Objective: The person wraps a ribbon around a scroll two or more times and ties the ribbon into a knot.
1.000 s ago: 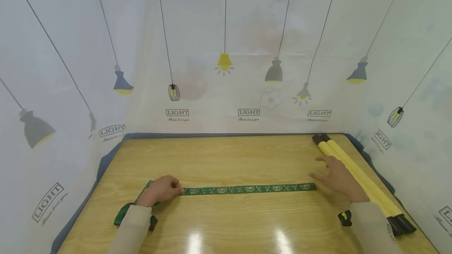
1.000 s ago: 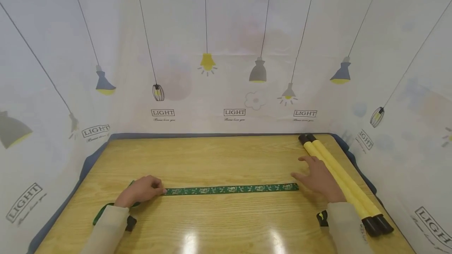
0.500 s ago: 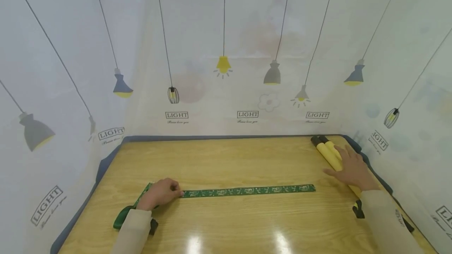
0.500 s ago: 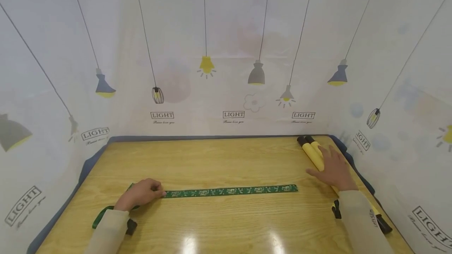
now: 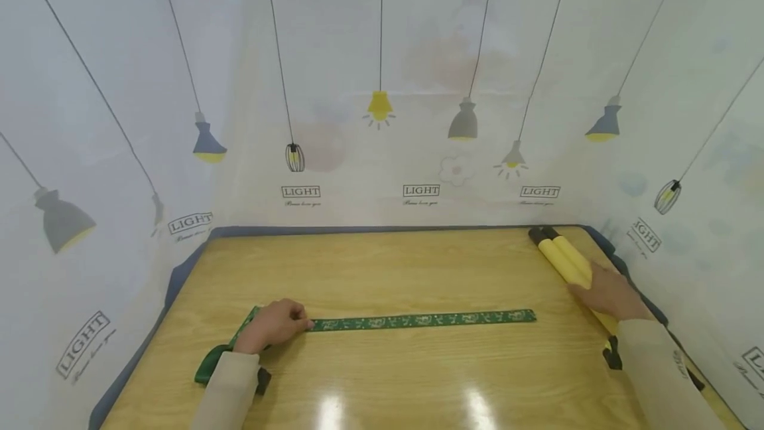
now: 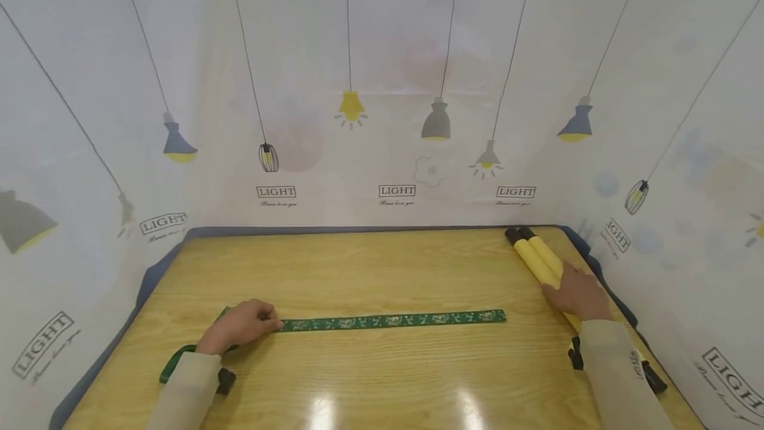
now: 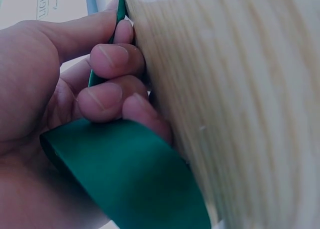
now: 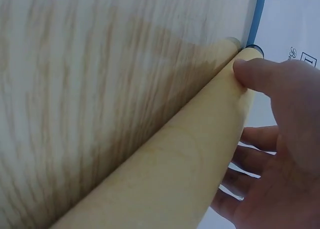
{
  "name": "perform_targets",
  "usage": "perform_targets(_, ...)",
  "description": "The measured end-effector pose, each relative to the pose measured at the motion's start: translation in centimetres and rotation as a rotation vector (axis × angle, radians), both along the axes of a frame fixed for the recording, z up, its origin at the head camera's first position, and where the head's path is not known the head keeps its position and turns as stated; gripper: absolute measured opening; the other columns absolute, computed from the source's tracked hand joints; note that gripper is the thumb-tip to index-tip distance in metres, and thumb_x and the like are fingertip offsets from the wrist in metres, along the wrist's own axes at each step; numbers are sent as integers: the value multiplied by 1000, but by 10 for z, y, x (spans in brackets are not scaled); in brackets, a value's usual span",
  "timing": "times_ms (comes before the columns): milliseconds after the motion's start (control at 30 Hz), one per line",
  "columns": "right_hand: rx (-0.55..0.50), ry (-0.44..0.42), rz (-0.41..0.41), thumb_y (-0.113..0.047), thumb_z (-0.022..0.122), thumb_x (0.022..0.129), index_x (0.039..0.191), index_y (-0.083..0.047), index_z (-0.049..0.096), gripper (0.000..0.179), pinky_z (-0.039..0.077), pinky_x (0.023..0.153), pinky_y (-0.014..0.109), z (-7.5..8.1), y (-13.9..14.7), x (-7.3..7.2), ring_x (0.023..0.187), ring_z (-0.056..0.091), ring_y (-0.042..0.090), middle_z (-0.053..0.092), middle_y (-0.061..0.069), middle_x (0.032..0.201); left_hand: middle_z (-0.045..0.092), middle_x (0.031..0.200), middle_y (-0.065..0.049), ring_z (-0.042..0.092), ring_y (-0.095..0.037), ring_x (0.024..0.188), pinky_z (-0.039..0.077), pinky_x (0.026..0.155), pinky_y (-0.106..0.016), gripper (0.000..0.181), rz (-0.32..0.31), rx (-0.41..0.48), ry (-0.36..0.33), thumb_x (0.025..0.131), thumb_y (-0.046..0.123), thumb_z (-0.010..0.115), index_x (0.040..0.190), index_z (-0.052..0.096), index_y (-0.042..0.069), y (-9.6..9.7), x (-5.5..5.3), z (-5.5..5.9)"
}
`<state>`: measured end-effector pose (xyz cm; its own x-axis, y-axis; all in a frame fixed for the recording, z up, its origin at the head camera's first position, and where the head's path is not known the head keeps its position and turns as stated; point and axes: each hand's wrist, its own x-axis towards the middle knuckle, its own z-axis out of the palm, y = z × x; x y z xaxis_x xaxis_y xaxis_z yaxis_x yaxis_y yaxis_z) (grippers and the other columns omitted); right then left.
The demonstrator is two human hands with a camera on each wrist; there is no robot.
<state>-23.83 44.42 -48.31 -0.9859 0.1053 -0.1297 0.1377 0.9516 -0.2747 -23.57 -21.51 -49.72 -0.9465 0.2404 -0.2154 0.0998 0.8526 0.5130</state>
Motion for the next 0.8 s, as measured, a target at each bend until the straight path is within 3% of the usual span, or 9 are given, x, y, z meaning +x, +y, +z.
perform_targets(333, -3, 80, 68, -34, 62, 98, 143, 24, 31, 80, 47, 79, 56, -6, 4, -3, 95, 59, 42, 59, 38, 115, 51, 67, 2, 44, -14, 59, 36, 55, -30, 25, 2, -16, 0, 100, 32, 68, 79, 64, 18, 0, 1, 1)
perform_targets(567, 11, 70, 83, -35, 62, 99, 143, 27, 30, 82, 47, 84, 60, -3, 2, -2, 101, 58, 47, 54, 44, 123, 52, 67, 1, 45, -15, 59, 37, 55, -30, 24, -1, -22, -5, 99, 31, 69, 80, 64, 18, 1, 3, 2)
perform_targets(800, 2, 63, 98, -46, 55, 103, 141, 29, 30, 88, 46, 93, 65, 1, -4, -3, 111, 56, 55, 46, 50, 133, 51, 65, 2, 44, -14, 57, 36, 55, -30, 25, 4, -17, -4, 100, 32, 68, 79, 65, 18, 0, 2, 3)
